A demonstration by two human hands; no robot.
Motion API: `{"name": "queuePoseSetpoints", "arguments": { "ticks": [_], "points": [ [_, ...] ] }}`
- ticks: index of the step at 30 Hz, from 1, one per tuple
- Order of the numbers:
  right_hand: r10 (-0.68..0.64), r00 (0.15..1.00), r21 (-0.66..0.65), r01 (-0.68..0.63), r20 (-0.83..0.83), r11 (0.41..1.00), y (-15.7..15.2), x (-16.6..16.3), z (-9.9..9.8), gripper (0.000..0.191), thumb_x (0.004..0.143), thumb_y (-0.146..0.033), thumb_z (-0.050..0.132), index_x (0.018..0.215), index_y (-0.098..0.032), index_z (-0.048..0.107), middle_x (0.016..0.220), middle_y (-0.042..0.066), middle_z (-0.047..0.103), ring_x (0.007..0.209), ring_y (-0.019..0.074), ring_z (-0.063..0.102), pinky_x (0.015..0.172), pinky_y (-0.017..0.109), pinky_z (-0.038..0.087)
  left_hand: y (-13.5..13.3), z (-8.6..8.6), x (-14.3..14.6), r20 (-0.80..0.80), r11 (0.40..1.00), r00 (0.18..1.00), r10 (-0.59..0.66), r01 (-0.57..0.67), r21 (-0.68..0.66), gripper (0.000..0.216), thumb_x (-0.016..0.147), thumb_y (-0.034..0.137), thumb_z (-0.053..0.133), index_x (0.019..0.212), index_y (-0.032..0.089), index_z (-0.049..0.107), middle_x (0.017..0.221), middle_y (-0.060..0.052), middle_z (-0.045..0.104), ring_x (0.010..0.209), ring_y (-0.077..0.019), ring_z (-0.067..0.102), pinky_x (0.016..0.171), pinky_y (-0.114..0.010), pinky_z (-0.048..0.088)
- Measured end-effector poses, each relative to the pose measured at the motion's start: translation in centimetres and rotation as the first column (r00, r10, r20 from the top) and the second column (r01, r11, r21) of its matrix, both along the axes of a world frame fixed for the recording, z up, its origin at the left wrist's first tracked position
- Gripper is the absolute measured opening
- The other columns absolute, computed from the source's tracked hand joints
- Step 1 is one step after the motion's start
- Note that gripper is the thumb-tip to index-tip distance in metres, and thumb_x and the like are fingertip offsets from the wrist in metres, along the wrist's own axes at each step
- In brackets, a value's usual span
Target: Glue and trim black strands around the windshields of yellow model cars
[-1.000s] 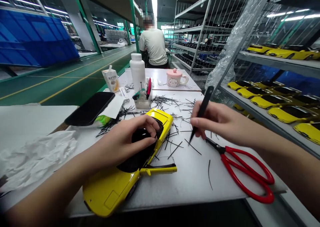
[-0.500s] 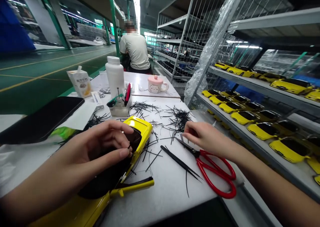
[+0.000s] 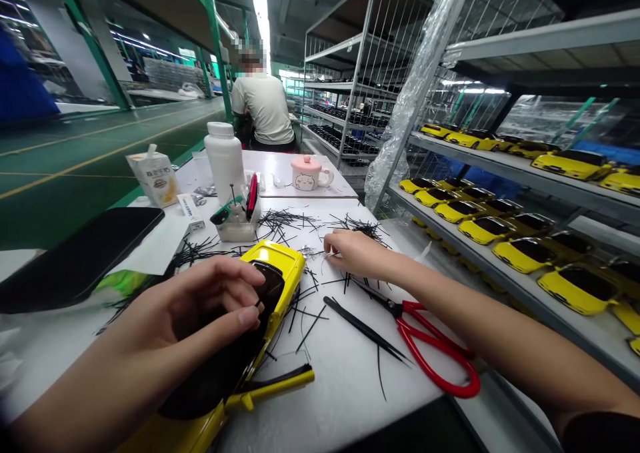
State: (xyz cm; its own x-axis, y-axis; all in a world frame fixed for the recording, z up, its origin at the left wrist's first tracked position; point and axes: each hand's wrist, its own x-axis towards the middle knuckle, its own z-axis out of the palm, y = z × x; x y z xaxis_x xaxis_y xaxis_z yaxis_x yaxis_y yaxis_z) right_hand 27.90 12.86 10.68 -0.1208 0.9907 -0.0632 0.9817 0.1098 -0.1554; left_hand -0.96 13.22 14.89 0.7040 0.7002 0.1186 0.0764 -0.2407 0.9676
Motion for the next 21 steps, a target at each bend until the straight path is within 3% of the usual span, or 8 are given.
{"name": "queuePoseSetpoints", "arguments": {
  "ticks": [6, 13, 21],
  "points": [
    [0.043, 0.999, -0.158, -0.042, -0.001, 0.987, -0.5, 2.1, 0.6, 0.022, 0.1, -0.038, 0.066, 0.093, -0.017, 0.066, 0.087, 0.001, 0.066, 0.072, 0.0135, 0.062, 0.068, 0.03, 0.055, -0.1, 0.1, -0.4, -0.017, 1.0, 1.0, -0.018, 0.018, 0.007, 0.005, 0.092, 0.025, 0.067, 0.096, 0.025, 0.07, 0.08, 0.004, 0.069, 0.072, -0.0116, 0.063, 0.067, -0.019, 0.052],
    [0.057, 0.998, 0.026, -0.056, -0.041, 0.998, 2.0, 0.5, -0.2, 0.02, 0.102, -0.034, 0.064, 0.109, -0.016, 0.067, 0.109, 0.006, 0.068, 0.095, 0.0196, 0.067, 0.084, 0.039, 0.058, 0.3, -0.4, -0.4, -0.003, 1.0, 1.0, 0.014, -0.014, -0.004, 0.006, 0.092, 0.022, 0.068, 0.097, 0.025, 0.069, 0.078, 0.005, 0.068, 0.07, -0.0101, 0.062, 0.064, -0.017, 0.05],
    [0.104, 0.994, 0.031, -0.103, -0.017, 0.994, 3.5, -1.0, -0.2, 0.017, 0.101, -0.033, 0.066, 0.103, -0.016, 0.068, 0.106, 0.005, 0.07, 0.092, 0.0181, 0.068, 0.083, 0.038, 0.059, 0.4, 0.4, -0.5, -0.1, 0.998, 0.993, 0.059, -0.06, -0.009, 0.015, 0.088, 0.033, 0.069, 0.097, 0.022, 0.068, 0.083, -0.001, 0.071, 0.075, -0.015, 0.067, 0.067, -0.02, 0.055]
  ]
}}
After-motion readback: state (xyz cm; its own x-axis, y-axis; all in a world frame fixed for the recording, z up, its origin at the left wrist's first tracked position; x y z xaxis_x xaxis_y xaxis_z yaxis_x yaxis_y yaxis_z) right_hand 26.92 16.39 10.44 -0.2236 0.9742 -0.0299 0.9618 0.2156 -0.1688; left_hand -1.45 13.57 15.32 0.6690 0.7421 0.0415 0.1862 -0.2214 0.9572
